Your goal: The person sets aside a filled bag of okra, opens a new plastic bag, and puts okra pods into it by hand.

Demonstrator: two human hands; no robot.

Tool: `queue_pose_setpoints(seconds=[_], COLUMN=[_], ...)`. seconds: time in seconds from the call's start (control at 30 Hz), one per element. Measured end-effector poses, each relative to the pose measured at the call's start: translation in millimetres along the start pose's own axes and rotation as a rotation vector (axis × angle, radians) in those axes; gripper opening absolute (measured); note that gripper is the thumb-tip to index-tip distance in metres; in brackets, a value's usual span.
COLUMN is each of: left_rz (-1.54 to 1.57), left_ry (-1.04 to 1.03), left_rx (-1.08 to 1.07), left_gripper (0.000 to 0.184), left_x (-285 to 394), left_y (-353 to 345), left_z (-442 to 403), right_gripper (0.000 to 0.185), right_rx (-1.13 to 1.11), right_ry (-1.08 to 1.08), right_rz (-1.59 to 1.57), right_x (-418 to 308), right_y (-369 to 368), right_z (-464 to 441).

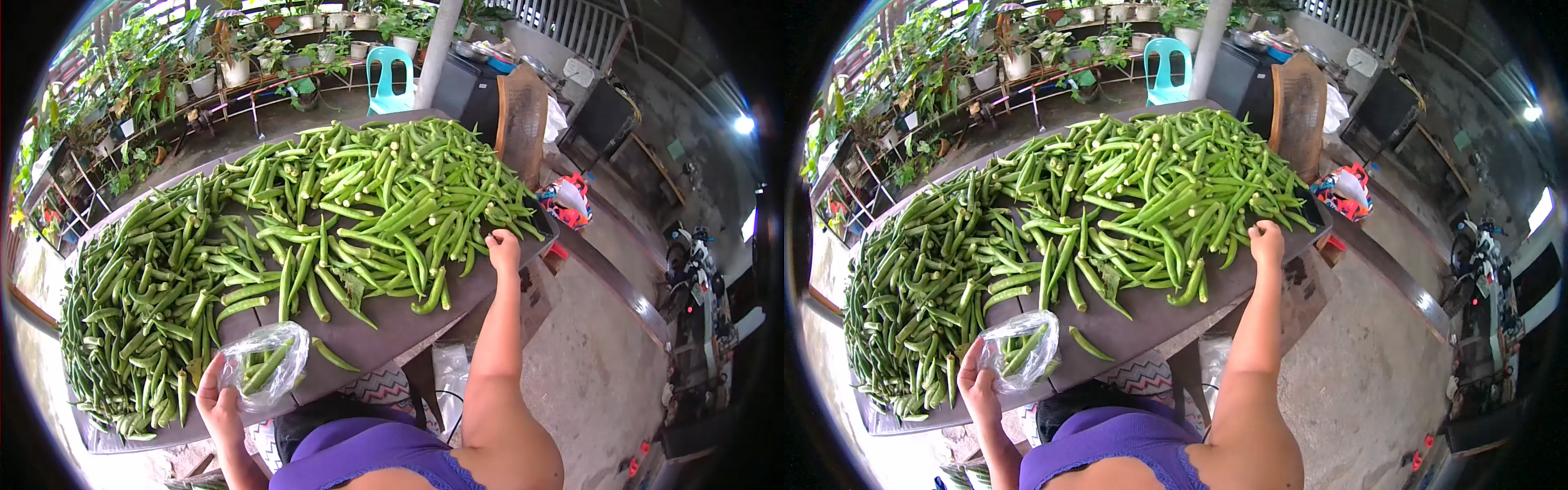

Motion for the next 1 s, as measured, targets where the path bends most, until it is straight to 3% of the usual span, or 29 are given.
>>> queue_pose_setpoints(seconds=[0.13,0.23,0.27,0.37,0.5,0.63,0.83,0.87,0.97,1.0], left_rz=[-0.003,0.028,0.033,0.038,0.034,-0.009,0.004,-0.004,0.016,0.015], left_ry=[-0.009,-0.050,-0.047,-0.031,-0.015,-0.023,-0.026,-0.034,0.005,0.001], left_rx=[0.016,-0.017,-0.008,0.013,0.015,0.005,0.015,0.014,0.006,-0.002], left_gripper=[0.057,0.057,0.057,0.057,0.056,0.058,0.059,0.059,0.059,0.060], left_x=[6.4,5.2,5.5,5.9,7.4,12.6,8.6,6.1,12.0,12.6], left_y=[-8.5,-9.8,-9.9,-11.5,-14.9,-20.2,-16.9,-14.3,-16.6,-16.4], left_z=[-4.1,-5.0,-4.3,-1.1,-1.5,-4.8,0.8,1.4,5.7,5.9], right_gripper=[0.035,0.030,0.031,0.029,0.028,0.026,0.022,0.019,0.016,0.021], right_rx=[-0.114,-0.026,-0.148,-0.025,-0.045,-0.045,0.074,0.098,0.198,0.335], right_ry=[-0.084,0.053,-0.023,-0.155,0.027,-0.010,-0.241,-0.226,0.070,0.159], right_rz=[0.264,-0.008,-0.331,-0.886,-1.219,-1.171,-1.452,-1.397,-0.756,-0.348], right_x=[-35.5,-6.2,3.7,-4.7,-25.6,-25.9,-0.4,2.8,6.8,-13.2], right_y=[1.1,-8.2,-7.3,9.8,12.3,-3.5,-27.7,-33.0,-38.5,-26.1], right_z=[15.1,-8.8,-14.2,2.6,21.0,16.4,-10.4,-14.7,-31.4,-21.9])
Point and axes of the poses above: each hand's wrist, its own z-axis away from the middle knuckle, its own y-axis out of the back of the hand, x = y × z, the point moved 3 cm from there along -z, towards the middle knuckle, and after that the axes turned 8 degrees about -x, right-handed, at the moved point
